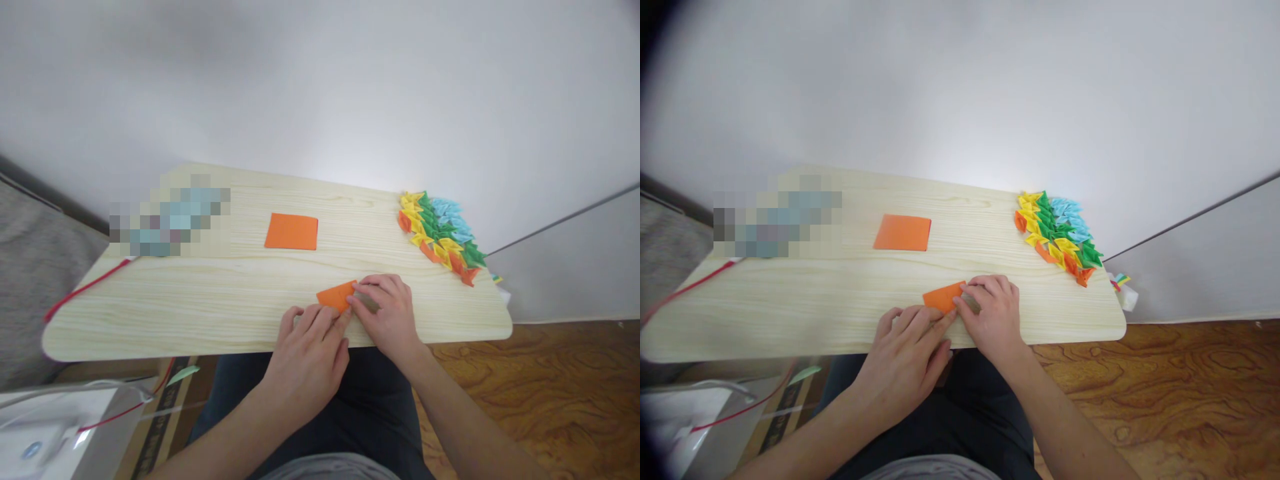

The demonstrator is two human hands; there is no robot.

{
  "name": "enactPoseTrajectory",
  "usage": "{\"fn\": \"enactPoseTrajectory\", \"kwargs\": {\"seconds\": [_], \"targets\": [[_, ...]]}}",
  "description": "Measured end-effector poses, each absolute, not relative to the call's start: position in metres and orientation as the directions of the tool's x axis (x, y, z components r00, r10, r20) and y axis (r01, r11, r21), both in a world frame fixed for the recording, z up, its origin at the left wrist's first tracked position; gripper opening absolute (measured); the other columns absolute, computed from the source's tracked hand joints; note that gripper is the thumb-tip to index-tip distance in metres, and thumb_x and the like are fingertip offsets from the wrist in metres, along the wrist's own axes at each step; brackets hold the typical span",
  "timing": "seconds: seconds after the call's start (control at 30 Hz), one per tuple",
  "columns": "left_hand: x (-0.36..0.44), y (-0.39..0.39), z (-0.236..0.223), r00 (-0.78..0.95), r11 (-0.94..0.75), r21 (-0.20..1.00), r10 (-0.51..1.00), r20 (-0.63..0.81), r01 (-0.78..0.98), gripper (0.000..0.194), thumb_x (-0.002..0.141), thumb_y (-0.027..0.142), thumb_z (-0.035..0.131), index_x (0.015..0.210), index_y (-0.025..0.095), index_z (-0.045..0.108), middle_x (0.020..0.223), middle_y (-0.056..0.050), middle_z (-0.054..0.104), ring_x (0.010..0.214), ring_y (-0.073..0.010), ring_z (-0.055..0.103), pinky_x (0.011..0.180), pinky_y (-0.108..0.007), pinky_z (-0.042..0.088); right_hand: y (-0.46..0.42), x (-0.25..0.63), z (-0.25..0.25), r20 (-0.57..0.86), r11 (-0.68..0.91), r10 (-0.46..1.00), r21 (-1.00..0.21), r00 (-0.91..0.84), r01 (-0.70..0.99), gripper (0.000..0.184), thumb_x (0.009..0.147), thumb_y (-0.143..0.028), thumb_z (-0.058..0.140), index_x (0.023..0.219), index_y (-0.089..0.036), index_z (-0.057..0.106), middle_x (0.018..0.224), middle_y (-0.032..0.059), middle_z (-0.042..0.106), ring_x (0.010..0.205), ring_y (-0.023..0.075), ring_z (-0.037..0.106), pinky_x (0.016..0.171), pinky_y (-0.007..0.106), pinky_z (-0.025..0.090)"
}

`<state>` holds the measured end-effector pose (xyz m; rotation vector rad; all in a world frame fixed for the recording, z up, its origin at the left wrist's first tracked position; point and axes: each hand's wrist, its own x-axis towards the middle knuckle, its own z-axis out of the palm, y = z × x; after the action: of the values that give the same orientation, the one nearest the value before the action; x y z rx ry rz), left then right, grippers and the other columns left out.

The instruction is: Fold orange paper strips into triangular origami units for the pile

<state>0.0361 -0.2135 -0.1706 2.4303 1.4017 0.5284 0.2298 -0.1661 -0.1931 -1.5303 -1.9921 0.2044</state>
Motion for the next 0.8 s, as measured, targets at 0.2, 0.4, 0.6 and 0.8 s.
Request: {"fn": "enactPoseTrajectory", "kwargs": {"seconds": [0.2,0.4,0.6,0.8], "targets": [[0.015,-0.203,-0.173,0.455,-0.527,0.502,0.849,0.269,0.686,0.036,0.096,0.013,0.057,0.127,0.026,0.070,0.126,-0.006,0.071,0.121,-0.0272,0.058,0.109,-0.050,0.039,-0.165,0.232,-0.194,0.357,0.379,0.908,-0.484,-0.218,0.789,0.015,0.092,-0.029,0.076,0.107,-0.028,0.078,0.113,0.0046,0.076,0.110,0.0265,0.063,0.100,0.048,0.046],[0.005,-0.183,-0.174,0.488,-0.563,0.462,0.826,0.284,0.685,0.029,0.100,0.017,0.056,0.122,0.026,0.073,0.126,-0.006,0.073,0.123,-0.0269,0.059,0.109,-0.049,0.041,-0.166,0.233,-0.192,0.342,0.377,0.913,-0.495,-0.224,0.783,0.022,0.089,-0.031,0.080,0.111,-0.027,0.077,0.115,0.0045,0.075,0.112,0.0271,0.063,0.101,0.049,0.046],[0.001,-0.172,-0.175,0.555,-0.624,0.416,0.780,0.287,0.661,0.021,0.099,0.022,0.062,0.109,0.030,0.079,0.118,-0.003,0.076,0.116,-0.0258,0.060,0.103,-0.047,0.044,-0.167,0.235,-0.192,0.318,0.379,0.916,-0.484,-0.245,0.789,0.025,0.091,-0.034,0.079,0.115,-0.029,0.076,0.119,0.0046,0.074,0.115,0.0280,0.061,0.103,0.049,0.045],[0.004,-0.169,-0.174,0.530,-0.584,0.461,0.809,0.256,0.668,0.018,0.102,0.027,0.060,0.102,0.028,0.079,0.110,-0.004,0.076,0.109,-0.0244,0.061,0.099,-0.045,0.043,-0.170,0.236,-0.190,0.302,0.389,0.915,-0.475,-0.268,0.790,0.032,0.092,-0.035,0.077,0.123,-0.030,0.073,0.122,0.0050,0.072,0.117,0.0290,0.060,0.105,0.050,0.044]]}}
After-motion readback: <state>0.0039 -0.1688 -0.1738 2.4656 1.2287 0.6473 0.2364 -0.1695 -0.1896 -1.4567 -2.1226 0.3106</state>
